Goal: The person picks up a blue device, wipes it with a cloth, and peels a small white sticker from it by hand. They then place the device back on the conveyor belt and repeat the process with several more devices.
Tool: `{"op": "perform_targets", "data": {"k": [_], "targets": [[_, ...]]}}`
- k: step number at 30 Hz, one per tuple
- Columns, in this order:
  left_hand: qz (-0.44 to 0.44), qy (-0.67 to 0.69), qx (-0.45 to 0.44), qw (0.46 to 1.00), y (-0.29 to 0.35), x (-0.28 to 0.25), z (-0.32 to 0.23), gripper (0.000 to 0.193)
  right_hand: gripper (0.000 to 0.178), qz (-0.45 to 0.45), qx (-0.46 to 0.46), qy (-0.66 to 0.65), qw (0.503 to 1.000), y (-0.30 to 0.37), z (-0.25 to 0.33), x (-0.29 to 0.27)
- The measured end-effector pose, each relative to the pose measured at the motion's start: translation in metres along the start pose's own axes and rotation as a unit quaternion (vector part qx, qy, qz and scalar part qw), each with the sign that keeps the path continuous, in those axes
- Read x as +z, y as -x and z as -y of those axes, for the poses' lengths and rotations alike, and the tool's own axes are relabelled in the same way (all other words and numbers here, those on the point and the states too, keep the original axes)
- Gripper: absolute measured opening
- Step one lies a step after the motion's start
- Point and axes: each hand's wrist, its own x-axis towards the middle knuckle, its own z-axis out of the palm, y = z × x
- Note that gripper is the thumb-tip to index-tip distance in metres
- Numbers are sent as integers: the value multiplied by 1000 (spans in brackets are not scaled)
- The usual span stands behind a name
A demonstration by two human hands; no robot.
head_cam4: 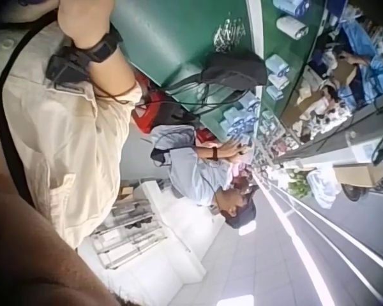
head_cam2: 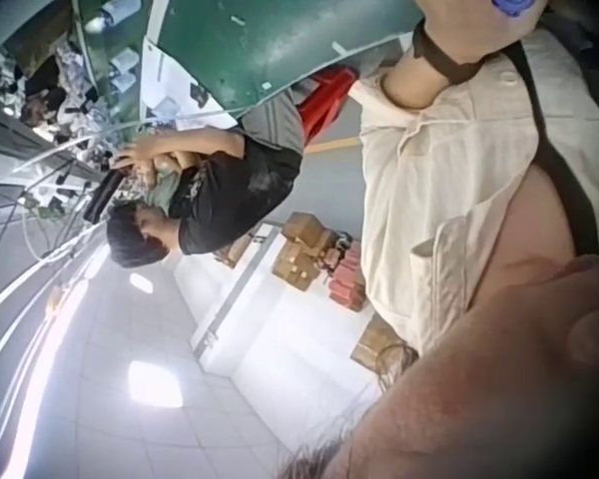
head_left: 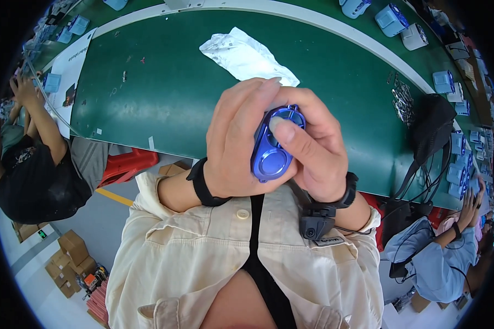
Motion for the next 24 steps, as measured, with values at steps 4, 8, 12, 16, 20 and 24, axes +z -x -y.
{"op": "perform_targets", "data": {"k": [4, 8, 12, 16, 20, 24], "targets": [[39, -52, -20, 998, 1, 0, -3, 89, 25, -21, 39, -76, 996, 1, -3, -2], [31, 2, -59, 998, 5, -7, 3, 90, 26, 0, 81, -132, 988, -11, 8, 0], [53, 13, -76, 996, 2, -10, -3, 91, 32, 16, 97, -120, 988, -13, 13, -5], [-10, 59, -47, 997, 3, 0, 4, 82, 29, 33, 31, -17, 999, -8, 3, -4], [-11, 50, -56, 997, 4, -2, 3, 83, 23, 12, 0, 19, 1000, -5, -4, 2], [-14, 25, -68, 997, 9, 0, 6, 83, 26, 6, 22, 16, 1000, -8, -5, -1]]}}
